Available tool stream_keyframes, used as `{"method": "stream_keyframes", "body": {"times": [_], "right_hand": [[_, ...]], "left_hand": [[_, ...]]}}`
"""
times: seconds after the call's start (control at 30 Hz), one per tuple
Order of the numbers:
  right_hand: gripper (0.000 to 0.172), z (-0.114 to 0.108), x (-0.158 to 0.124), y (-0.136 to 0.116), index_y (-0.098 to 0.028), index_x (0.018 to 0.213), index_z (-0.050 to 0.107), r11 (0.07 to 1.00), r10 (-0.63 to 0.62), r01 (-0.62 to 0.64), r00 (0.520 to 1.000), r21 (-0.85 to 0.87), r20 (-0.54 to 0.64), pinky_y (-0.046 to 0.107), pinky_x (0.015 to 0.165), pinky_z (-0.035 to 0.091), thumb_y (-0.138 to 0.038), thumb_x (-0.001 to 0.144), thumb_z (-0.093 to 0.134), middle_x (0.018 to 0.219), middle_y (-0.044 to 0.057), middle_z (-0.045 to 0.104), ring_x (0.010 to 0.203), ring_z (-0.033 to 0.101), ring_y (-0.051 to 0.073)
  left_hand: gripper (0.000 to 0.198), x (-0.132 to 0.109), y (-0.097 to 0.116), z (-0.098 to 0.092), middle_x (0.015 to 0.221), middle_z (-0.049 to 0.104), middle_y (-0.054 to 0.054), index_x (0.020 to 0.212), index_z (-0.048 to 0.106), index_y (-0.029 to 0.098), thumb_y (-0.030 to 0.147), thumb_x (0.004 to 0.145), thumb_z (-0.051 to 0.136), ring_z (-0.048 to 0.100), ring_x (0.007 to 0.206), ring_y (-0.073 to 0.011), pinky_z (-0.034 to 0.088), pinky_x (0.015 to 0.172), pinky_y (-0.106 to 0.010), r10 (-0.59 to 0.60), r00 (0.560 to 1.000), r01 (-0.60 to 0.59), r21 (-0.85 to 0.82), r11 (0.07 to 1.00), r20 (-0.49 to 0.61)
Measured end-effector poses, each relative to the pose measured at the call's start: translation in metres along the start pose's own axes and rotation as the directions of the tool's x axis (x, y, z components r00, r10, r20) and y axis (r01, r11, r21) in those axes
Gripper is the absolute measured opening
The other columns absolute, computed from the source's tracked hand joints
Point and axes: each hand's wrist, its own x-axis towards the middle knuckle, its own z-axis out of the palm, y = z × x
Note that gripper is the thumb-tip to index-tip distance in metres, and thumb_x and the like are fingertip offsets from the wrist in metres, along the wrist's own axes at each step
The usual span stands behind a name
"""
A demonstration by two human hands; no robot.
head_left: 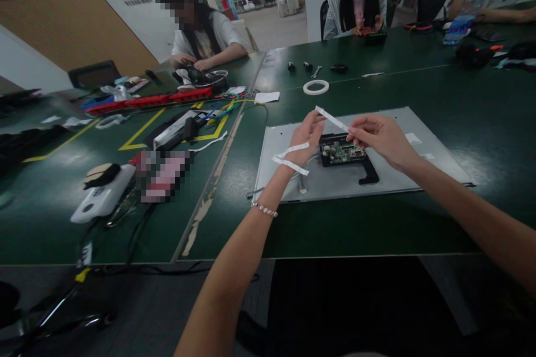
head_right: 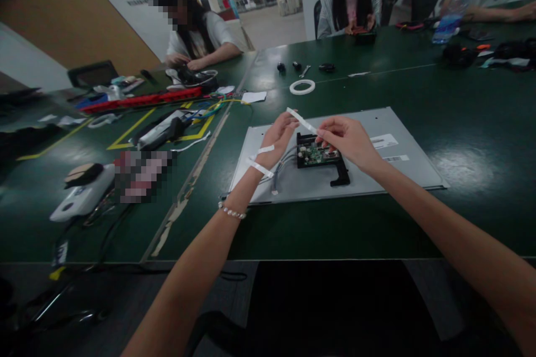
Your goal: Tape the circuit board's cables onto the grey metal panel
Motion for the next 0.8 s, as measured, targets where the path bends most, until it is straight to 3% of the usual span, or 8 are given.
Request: {"method": "stream_keyframes", "body": {"times": [0.07, 0.13, 0.27, 0.47, 0.57, 0.7, 0.8], "right_hand": [[0.029, 0.0, 0.0, 0.002, -0.016, 0.088, 0.061, 1.0, 0.019, -0.019, 0.999, -0.01, 0.028, 0.022, 0.054, 0.047, -0.042, 0.077, 0.067, 0.08, 0.004, 0.064, 0.065, 0.056, 0.009], [0.028, 0.0, 0.0, 0.005, -0.015, 0.088, 0.063, 0.998, 0.047, -0.045, 0.998, -0.051, 0.036, 0.022, 0.054, 0.048, -0.04, 0.076, 0.068, 0.08, 0.005, 0.065, 0.067, 0.057, 0.01], [0.028, -0.004, 0.004, 0.011, -0.015, 0.09, 0.065, 0.99, 0.064, -0.065, 0.998, -0.125, -0.008, 0.021, 0.051, 0.047, -0.038, 0.076, 0.068, 0.081, 0.007, 0.066, 0.069, 0.059, 0.012], [0.034, -0.017, 0.011, 0.02, -0.015, 0.101, 0.064, 0.986, 0.078, -0.075, 0.997, -0.146, 0.018, 0.023, 0.052, 0.048, -0.039, 0.077, 0.067, 0.08, 0.008, 0.067, 0.07, 0.061, 0.015], [0.032, -0.022, 0.014, 0.023, -0.015, 0.099, 0.064, 0.984, 0.078, -0.081, 0.997, -0.158, -0.027, 0.024, 0.054, 0.049, -0.038, 0.076, 0.067, 0.081, 0.008, 0.066, 0.072, 0.062, 0.015], [0.028, -0.03, 0.019, 0.038, -0.016, 0.097, 0.064, 0.991, 0.073, -0.086, 0.99, -0.102, -0.119, 0.022, 0.055, 0.049, -0.035, 0.076, 0.066, 0.086, 0.007, 0.067, 0.071, 0.062, 0.013], [0.025, -0.035, 0.023, 0.052, -0.015, 0.096, 0.064, 0.989, 0.113, -0.127, 0.979, -0.072, -0.171, 0.019, 0.053, 0.047, -0.031, 0.076, 0.064, 0.087, 0.008, 0.067, 0.074, 0.063, 0.014]], "left_hand": [[0.037, 0.002, 0.001, -0.003, 0.108, 0.066, -0.009, 0.131, 0.042, 0.021, 0.037, 0.097, 0.034, 0.068, 0.088, -0.0165, 0.054, 0.075, -0.03, -0.085, 0.996, 0.084, -0.176, 0.981, 0.004], [0.035, 0.002, 0.002, -0.005, 0.092, 0.068, -0.007, 0.124, 0.048, 0.019, 0.038, 0.096, 0.038, 0.066, 0.068, -0.0125, 0.051, 0.059, -0.023, -0.132, 0.991, 0.137, -0.262, 0.955, 0.037], [0.021, 0.002, 0.0, -0.005, 0.066, 0.063, 0.0, 0.103, 0.06, 0.017, 0.03, 0.088, 0.053, 0.056, 0.05, -0.0078, 0.044, 0.05, -0.018, -0.125, 0.992, 0.122, -0.228, 0.966, -0.001], [0.019, 0.003, -0.005, 0.003, 0.065, 0.065, 0.0, 0.102, 0.061, 0.018, 0.025, 0.086, 0.055, 0.06, 0.061, -0.012, 0.048, 0.059, -0.022, -0.072, 0.994, 0.07, -0.026, 0.997, -0.085], [0.02, 0.001, -0.009, 0.005, 0.071, 0.066, -0.001, 0.105, 0.059, 0.019, 0.022, 0.088, 0.051, 0.063, 0.069, -0.0143, 0.05, 0.067, -0.026, -0.06, 0.99, 0.068, 0.062, 0.996, -0.127], [0.026, -0.001, -0.017, 0.004, 0.095, 0.066, -0.007, 0.113, 0.054, 0.018, 0.019, 0.089, 0.047, 0.063, 0.09, -0.0183, 0.05, 0.085, -0.035, 0.012, 0.987, 0.026, 0.237, 0.971, -0.159], [0.03, -0.004, -0.017, 0.006, 0.113, 0.061, -0.011, 0.118, 0.052, 0.016, 0.019, 0.089, 0.044, 0.056, 0.109, -0.0224, 0.043, 0.098, -0.04, 0.06, 0.995, -0.025, 0.374, 0.927, -0.082]]}}
